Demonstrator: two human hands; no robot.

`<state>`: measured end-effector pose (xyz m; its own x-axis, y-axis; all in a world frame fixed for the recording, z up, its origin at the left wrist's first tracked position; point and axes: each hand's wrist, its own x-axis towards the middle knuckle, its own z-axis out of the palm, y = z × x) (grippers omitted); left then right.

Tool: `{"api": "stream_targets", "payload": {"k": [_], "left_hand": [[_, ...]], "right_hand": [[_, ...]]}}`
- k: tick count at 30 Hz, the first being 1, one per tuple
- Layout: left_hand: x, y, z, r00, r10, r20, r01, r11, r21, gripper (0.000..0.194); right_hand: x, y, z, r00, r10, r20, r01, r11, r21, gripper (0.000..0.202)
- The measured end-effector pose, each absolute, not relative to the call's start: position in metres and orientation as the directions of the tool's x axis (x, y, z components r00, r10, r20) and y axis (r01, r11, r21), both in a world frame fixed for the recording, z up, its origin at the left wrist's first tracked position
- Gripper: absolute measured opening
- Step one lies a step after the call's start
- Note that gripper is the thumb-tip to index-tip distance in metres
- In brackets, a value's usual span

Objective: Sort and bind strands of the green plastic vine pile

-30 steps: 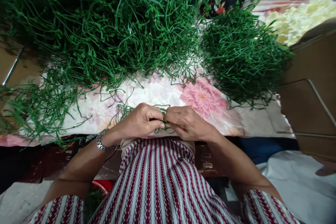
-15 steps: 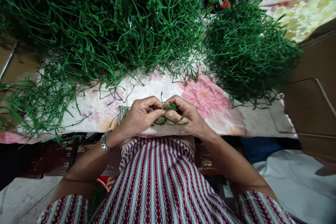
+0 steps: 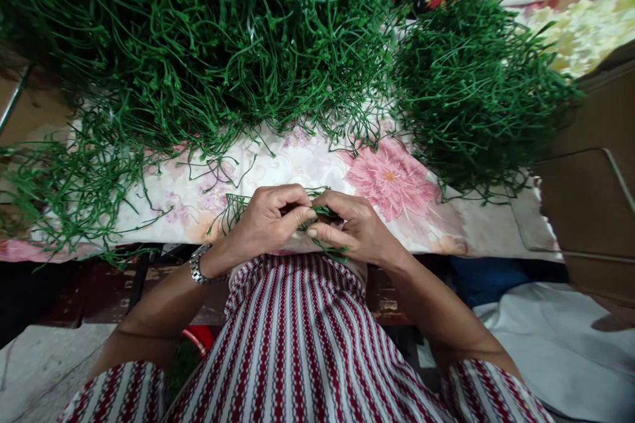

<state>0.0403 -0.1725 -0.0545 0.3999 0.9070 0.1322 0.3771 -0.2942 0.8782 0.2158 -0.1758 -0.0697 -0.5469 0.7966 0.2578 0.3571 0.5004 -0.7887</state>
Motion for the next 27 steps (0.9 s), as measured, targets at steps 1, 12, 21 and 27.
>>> {"api": "stream_targets", "payload": {"k": [1,12,21,27], "left_hand": [[0.041,-0.172,-0.054,0.42,0.902,0.101,0.378,-0.274,0.884,0.014],[0.036,-0.164,-0.051,0.677,0.735,0.025,0.367,-0.367,0.855,0.018],[0.038,-0.165,-0.058,0.595,0.799,-0.086,0.463,-0.253,0.85,0.015],[0.041,-0.161,-0.053,0.426,0.899,-0.1,0.291,-0.032,0.956,0.018]], "right_hand": [[0.216,-0.176,-0.07,-0.558,0.79,0.253,0.364,0.507,-0.781,0.021],[0.224,-0.169,-0.07,-0.732,0.579,0.36,0.3,0.748,-0.592,0.02],[0.232,-0.162,-0.064,-0.71,0.644,0.283,0.49,0.741,-0.459,0.009],[0.222,-0.165,-0.065,-0.499,0.824,0.267,0.302,0.454,-0.838,0.015]]}}
